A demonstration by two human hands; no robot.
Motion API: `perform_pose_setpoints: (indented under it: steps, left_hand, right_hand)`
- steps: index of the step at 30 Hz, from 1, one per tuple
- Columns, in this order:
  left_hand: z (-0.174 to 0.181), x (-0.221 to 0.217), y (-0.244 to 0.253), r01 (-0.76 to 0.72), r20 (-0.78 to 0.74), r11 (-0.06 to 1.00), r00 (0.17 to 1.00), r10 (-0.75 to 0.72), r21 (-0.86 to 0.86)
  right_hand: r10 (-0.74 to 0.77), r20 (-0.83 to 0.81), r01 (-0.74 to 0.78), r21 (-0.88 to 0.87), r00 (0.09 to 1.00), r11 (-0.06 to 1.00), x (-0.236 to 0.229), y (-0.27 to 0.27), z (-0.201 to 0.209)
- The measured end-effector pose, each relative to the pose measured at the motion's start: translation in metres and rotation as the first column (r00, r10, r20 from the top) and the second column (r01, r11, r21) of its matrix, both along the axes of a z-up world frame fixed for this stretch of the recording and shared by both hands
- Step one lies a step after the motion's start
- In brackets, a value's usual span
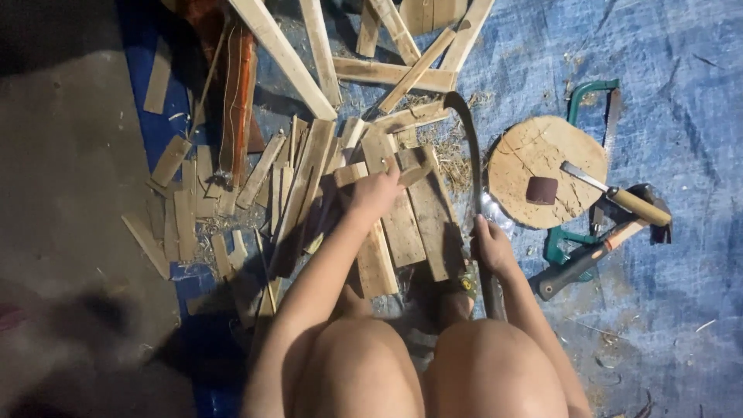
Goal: A person sits on the floor and uses a hand blade to shave and split thin strips of wood from planks for instrument repair.
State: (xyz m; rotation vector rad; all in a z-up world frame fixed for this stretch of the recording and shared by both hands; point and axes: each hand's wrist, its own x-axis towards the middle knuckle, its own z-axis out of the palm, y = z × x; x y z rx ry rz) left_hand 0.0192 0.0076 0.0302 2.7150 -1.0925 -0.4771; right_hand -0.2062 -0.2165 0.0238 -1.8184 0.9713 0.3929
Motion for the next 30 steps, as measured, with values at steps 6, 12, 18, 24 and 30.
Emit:
perform_pose_setpoints:
  steps: [6, 12, 18, 24, 30]
  left_hand:
    - [-0.001, 0.016, 0.012, -0.160, -0.009, 0.983, 0.987, 0.161, 0.090]
    - [0.055, 0.025, 0.073, -0.608, -0.128, 0.629, 0.761, 0.636, -0.484]
    - [-0.086, 0.008, 0.237, -0.941, -0.203, 0.320, 0.336, 0.920, -0.108]
    - [-0.031, -0.060, 0.231, -0.876, -0.278, 0.482, 0.464, 0.841, -0.004]
    - [-0.057, -0.064, 0.236, -0.837, -0.282, 0.540, 0.500, 0.819, 0.085]
  right_hand:
    - [-0.026, -0.065, 0.024, -0.027, 0.998, 0.999, -0.007, -0.009, -0.015]
    - [-0.134, -0.016, 0.135, 0.018, 0.991, 0.991, -0.028, -0.024, -0.067]
    - [-0.022, -0.069, 0.009, -0.186, 0.997, 0.982, -0.031, -0.031, -0.064]
    - [0.071, -0.260, -0.157, -0.329, 0.963, 0.931, -0.032, -0.039, -0.113]
    - [0.200, -0.349, -0.322, -0.339, 0.915, 0.884, -0.018, -0.008, -0.062]
